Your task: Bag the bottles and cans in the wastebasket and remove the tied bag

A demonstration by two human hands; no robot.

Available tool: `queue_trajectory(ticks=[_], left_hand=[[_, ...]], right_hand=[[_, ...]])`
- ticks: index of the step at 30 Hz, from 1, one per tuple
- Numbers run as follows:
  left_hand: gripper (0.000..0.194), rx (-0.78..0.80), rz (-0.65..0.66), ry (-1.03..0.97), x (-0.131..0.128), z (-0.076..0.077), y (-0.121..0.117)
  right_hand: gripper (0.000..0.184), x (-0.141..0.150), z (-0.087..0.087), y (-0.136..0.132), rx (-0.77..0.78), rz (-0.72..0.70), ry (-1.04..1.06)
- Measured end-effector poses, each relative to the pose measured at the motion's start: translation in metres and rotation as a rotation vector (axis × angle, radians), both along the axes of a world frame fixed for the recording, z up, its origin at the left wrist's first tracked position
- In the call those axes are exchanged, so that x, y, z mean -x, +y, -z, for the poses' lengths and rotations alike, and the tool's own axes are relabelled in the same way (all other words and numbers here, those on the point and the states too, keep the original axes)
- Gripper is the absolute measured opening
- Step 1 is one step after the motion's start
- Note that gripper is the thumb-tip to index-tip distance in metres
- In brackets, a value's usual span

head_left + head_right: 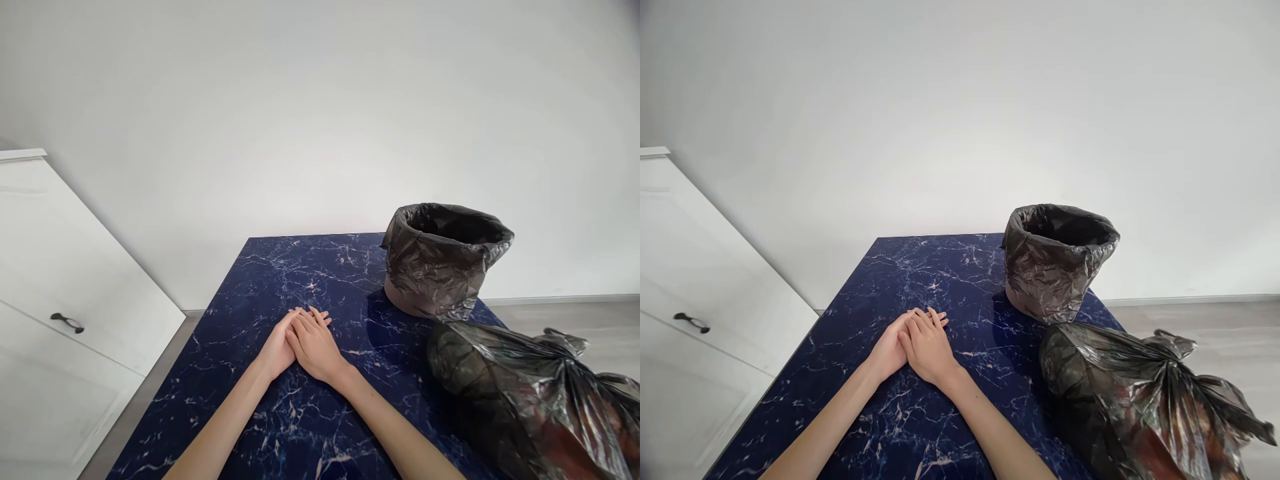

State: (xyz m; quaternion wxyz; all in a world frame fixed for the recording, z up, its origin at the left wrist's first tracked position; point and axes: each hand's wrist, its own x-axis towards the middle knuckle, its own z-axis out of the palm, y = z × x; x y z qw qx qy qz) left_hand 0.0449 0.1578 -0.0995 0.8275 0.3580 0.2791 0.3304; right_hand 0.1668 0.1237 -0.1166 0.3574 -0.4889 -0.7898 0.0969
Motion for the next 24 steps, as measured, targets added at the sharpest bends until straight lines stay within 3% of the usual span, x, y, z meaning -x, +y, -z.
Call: queue_trajectory(ticks=[24], left_hand=[[0.056, 0.045, 0.009, -0.052, 0.005, 0.010, 0.004]], right_hand=[[0.031, 0.002, 0.008, 0.003, -0.043, 0.014, 0.031]])
